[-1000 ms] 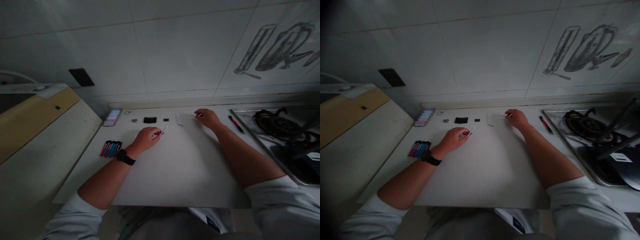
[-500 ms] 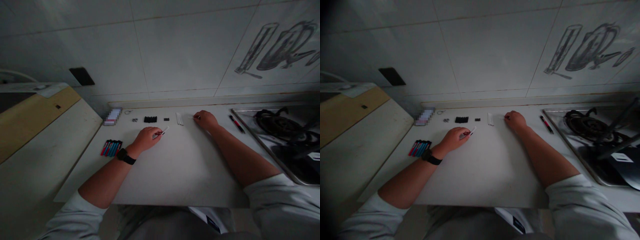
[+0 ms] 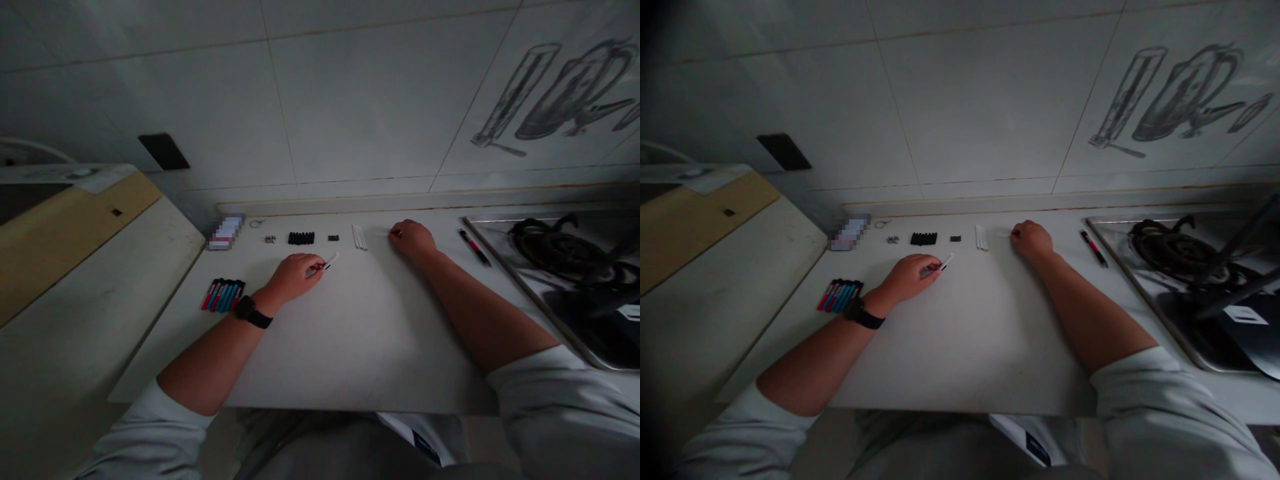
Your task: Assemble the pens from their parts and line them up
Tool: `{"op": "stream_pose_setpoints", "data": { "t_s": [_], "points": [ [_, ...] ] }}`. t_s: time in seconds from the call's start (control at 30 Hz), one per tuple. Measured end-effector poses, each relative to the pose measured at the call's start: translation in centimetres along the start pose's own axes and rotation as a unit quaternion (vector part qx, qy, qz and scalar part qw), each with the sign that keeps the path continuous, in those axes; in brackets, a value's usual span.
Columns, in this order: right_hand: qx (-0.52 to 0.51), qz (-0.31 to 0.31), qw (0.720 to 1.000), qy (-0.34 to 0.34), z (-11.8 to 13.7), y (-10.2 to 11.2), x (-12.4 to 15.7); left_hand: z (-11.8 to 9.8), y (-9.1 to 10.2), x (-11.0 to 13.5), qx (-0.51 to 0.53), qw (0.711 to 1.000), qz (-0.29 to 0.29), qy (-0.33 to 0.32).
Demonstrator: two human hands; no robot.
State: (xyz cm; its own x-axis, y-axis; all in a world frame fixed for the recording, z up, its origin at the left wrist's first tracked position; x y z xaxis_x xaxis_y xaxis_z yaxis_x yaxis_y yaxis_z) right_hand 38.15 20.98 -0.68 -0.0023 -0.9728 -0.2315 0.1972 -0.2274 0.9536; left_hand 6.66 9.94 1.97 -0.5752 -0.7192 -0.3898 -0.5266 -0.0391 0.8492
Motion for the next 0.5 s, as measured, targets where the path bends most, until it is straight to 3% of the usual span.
{"op": "stream_pose_setpoints", "data": {
  "t_s": [0.2,0.5],
  "points": [
    [0.017,0.006,0.999,-0.036,-0.7,0.2,0.1,0.1,-0.1,0.0,0.001,1.000,0.002,-0.001],
    [0.007,0.004,1.000,-0.030,-1.5,0.1,-0.5,0.1,0.3,-0.1,-0.005,1.000,-0.017,-0.009]
  ]
}}
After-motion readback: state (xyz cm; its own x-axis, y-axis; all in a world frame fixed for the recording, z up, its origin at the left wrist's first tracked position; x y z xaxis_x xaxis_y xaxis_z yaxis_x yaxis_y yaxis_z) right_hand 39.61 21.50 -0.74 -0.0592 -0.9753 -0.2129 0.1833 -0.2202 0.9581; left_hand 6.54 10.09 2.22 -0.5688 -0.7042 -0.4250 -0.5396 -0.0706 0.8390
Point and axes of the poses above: each hand's wrist, its own x-axis away from the middle knuckle, its own y-axis out of the back of the hand, z = x × y, the point moved 9 cm from there along -x, towards the middle knuckle, and after that the axes turned 4 degrees about -y, right-handed, at the moved point
